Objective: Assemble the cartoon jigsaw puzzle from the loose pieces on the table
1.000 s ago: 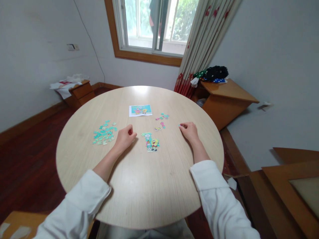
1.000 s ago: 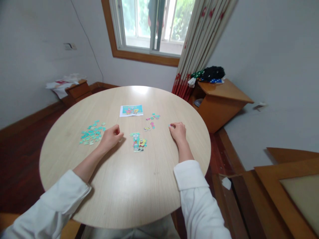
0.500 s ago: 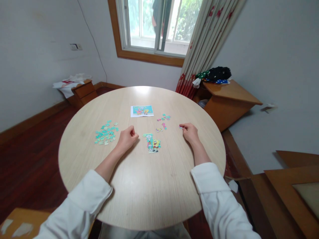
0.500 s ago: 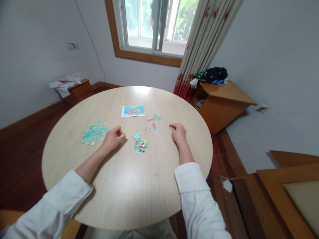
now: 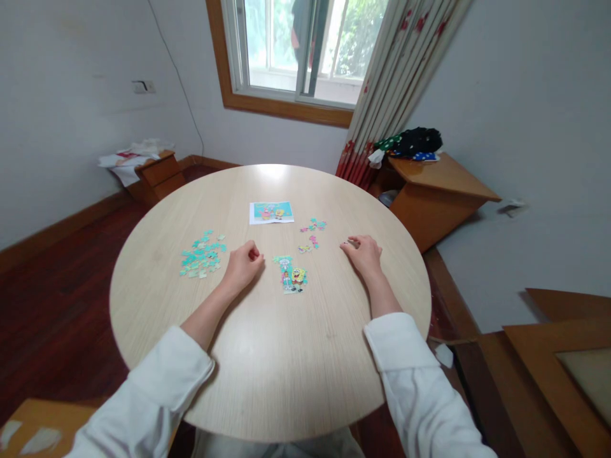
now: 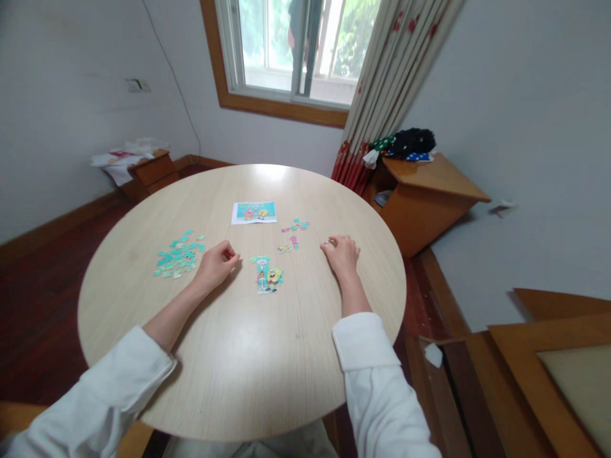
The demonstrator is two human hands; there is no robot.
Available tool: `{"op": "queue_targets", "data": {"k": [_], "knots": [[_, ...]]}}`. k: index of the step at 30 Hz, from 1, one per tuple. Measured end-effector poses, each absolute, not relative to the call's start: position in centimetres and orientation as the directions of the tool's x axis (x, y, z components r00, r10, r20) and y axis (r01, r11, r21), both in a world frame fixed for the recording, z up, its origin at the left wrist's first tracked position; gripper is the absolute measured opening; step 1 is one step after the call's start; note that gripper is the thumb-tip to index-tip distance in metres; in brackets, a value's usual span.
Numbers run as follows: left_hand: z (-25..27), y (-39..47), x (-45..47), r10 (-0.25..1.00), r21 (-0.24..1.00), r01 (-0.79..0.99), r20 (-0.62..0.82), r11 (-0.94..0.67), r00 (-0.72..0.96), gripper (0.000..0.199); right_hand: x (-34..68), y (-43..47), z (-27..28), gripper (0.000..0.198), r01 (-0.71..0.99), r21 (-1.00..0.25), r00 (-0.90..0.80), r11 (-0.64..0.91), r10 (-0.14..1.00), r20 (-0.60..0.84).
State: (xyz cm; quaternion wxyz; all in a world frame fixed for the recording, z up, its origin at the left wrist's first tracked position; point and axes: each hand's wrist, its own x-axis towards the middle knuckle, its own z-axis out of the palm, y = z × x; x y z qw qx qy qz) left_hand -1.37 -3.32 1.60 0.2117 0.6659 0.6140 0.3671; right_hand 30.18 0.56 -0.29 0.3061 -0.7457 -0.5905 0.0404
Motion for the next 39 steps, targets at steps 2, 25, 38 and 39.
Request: {"op": "queue_targets", "data": {"k": [2,25,38,39], "knots": [[1.5,-3.2,-1.4,0.971,0.725,0.669,0.237,-0.164,-0.018,0.012,30.2,0.5,-0.2,0.028,0.872,-0.467,0.308,-0.148,0.906,0.29],[2.2,-3.3,-1.3,0.97,0.649,0.741,0.242,-0.175,0.017,0.021,30.0,1.2,-0.5,0.016,0.798,-0.602,0.183,0.023,0.943,0.278],[2.2,-3.4,-1.3,0.964,0.632,0.748,0.262,-0.203,0.041,0.019,29.6,0.5,0.4,0.025,0.898,-0.417,0.249,-0.143,0.945,0.21],[2.2,-3.4,-1.3,0.964,0.634,0.745,0.261,-0.206,0.044,0.018,29.6,0.5,0.4,0.024,0.899,-0.413,0.248,-0.146,0.947,0.206]]}}
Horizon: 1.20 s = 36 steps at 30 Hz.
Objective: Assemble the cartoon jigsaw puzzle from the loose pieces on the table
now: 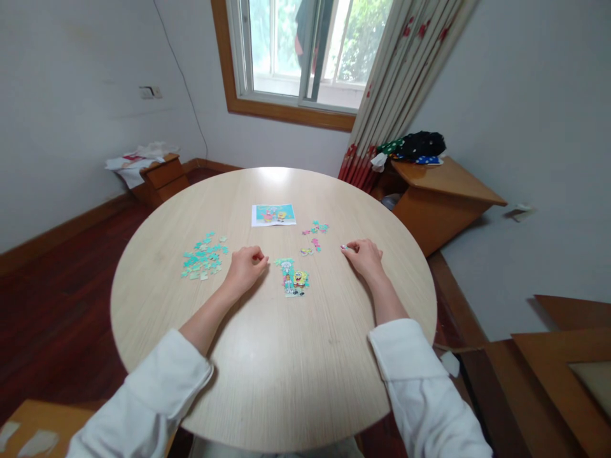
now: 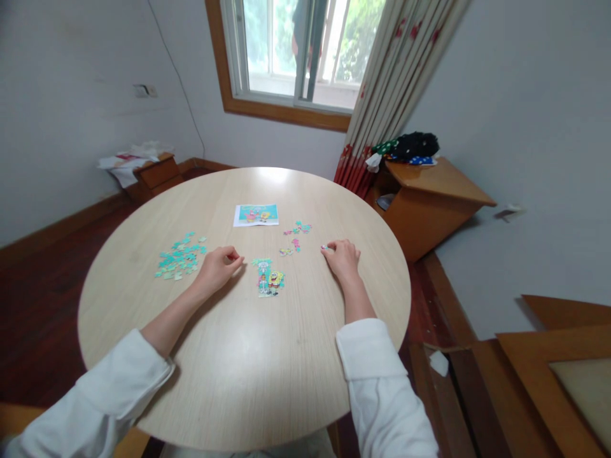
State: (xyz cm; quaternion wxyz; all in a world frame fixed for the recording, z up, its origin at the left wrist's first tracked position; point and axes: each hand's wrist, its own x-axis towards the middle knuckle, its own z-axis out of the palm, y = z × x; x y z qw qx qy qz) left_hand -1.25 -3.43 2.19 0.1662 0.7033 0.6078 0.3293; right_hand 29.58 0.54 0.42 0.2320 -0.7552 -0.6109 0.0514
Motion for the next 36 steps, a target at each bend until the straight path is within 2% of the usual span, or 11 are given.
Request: {"op": "queue_targets", "data": {"k": [10,36], "knots": [[2.2,-3.5,-1.0,0.965,0.65,0.723,0.249,-0.234,0.089,0.01,29.8,0.9,-0.1,0.017,0.886,-0.448,0.24,-0.123,0.947,0.213],[2.2,-3.7,-0.8,0.966,0.67,0.702,0.239,-0.241,0.103,0.008,29.6,1.0,-0.2,0.014,0.867,-0.495,0.221,-0.063,0.937,0.269]]}}
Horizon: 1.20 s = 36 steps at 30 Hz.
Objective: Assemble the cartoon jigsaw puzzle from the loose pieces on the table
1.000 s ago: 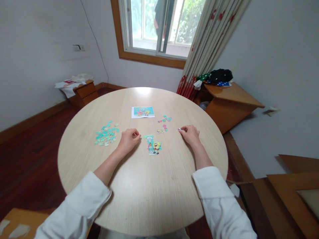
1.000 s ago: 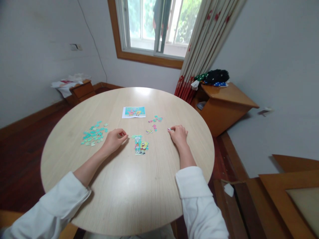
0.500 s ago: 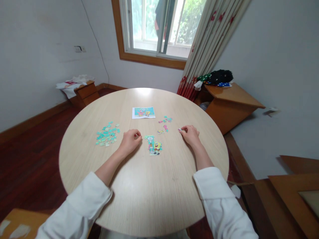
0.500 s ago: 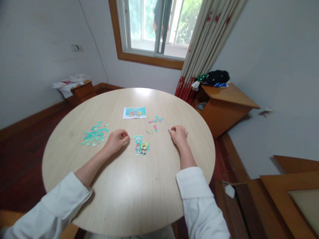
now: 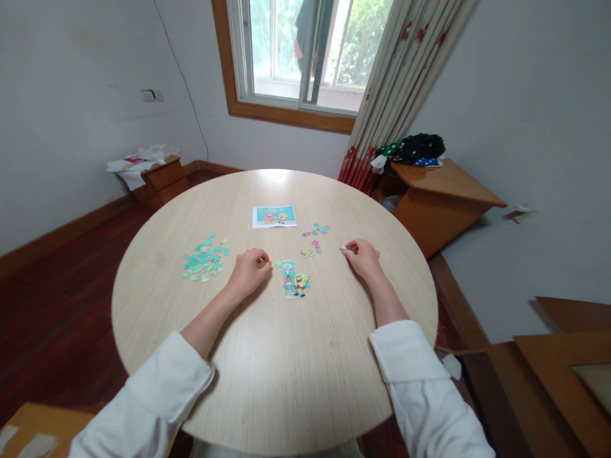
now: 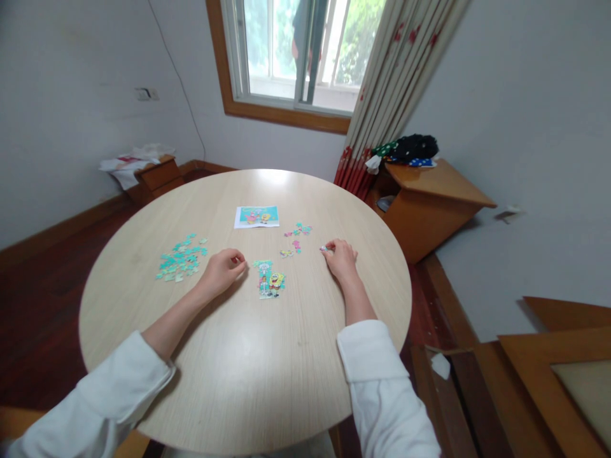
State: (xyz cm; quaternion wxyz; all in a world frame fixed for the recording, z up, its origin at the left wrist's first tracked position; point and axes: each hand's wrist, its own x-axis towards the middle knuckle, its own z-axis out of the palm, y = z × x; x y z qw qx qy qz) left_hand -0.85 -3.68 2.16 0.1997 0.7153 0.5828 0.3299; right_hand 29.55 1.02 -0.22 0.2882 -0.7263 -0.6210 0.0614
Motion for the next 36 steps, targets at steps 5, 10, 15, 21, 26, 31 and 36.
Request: {"op": "queue_targets", "data": {"k": [5,10,15,21,26,31,36], "knots": [[2.16,-3.69,-0.84,0.963,0.668,0.7,0.244,-0.253,0.114,0.009,29.37,0.93,0.04,0.012,0.861,-0.505,0.225,-0.064,0.938,0.264],[1.99,-3.69,-0.84,0.962,0.673,0.694,0.249,-0.258,0.116,0.008,29.33,0.92,0.28,0.011,0.851,-0.521,0.222,-0.07,0.946,0.235],[2.06,-3.68,-0.82,0.962,0.664,0.703,0.244,-0.256,0.12,0.008,29.36,0.98,0.13,0.01,0.841,-0.539,0.217,-0.057,0.947,0.238],[1.9,-3.62,-0.89,0.961,0.65,0.715,0.248,-0.259,0.123,0.008,29.54,1.19,-0.17,0.009,0.815,-0.579,0.196,-0.018,0.949,0.246],[1.78,-3.63,-0.88,0.96,0.66,0.703,0.253,-0.264,0.122,0.008,29.45,1.17,-0.09,0.008,0.792,-0.61,0.201,-0.018,0.952,0.233],[2.22,-3.83,-0.74,0.965,0.67,0.702,0.243,-0.244,0.104,0.007,29.36,1.01,0.03,0.006,0.786,-0.618,0.185,0.005,0.952,0.243],[2.56,-3.97,-0.63,0.971,0.679,0.7,0.221,-0.223,0.094,0.005,29.25,0.92,0.19,0.005,0.773,-0.634,0.185,0.006,0.955,0.234]]}}
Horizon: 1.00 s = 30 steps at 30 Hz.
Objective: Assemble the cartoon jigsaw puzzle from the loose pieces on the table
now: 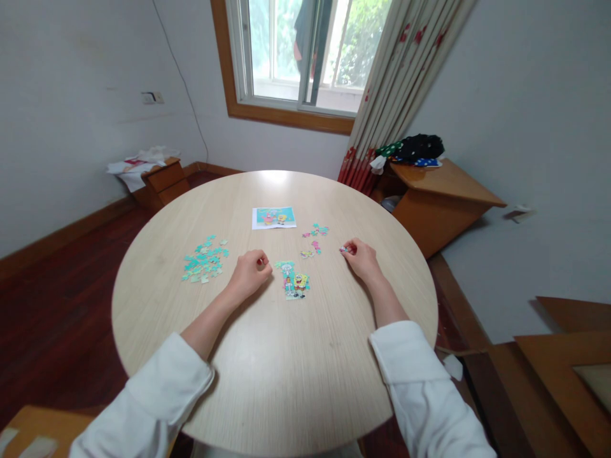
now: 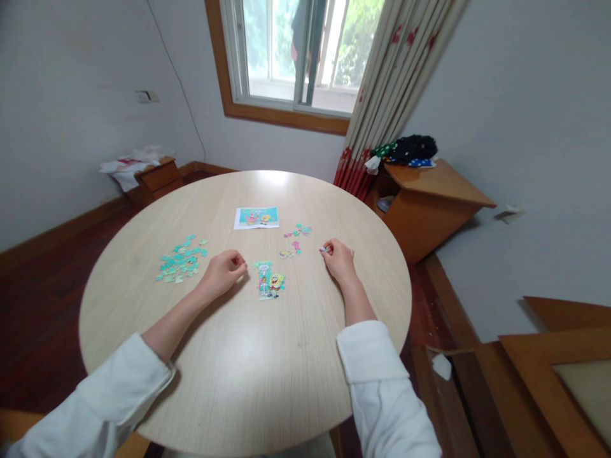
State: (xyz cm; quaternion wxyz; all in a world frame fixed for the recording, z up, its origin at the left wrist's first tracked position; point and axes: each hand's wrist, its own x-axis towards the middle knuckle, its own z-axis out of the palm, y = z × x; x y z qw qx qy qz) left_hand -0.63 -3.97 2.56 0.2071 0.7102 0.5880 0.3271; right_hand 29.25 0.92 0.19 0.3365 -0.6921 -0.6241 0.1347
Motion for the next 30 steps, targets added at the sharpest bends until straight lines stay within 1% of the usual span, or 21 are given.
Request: {"op": "queue_targets", "data": {"k": [3,12,19,30], "knots": [[2.59,-3.97,-0.61,0.971,0.685,0.694,0.221,-0.222,0.092,0.006,29.22,0.83,0.29,0.005,0.765,-0.644,0.183,0.01,0.955,0.233],[2.44,-4.0,-0.57,0.972,0.705,0.674,0.216,-0.222,0.094,0.012,28.95,0.54,0.64,0.004,0.761,-0.642,0.126,0.089,0.951,0.282],[2.37,-3.97,-0.55,0.971,0.722,0.652,0.218,-0.229,0.1,0.015,28.88,0.62,0.47,0.008,0.778,-0.613,0.089,0.138,0.942,0.324],[1.67,-3.71,-0.89,0.946,0.714,0.628,0.301,-0.31,0.125,0.008,29.25,1.06,-0.25,0.015,0.786,-0.6,0.087,0.152,0.932,0.351]]}}
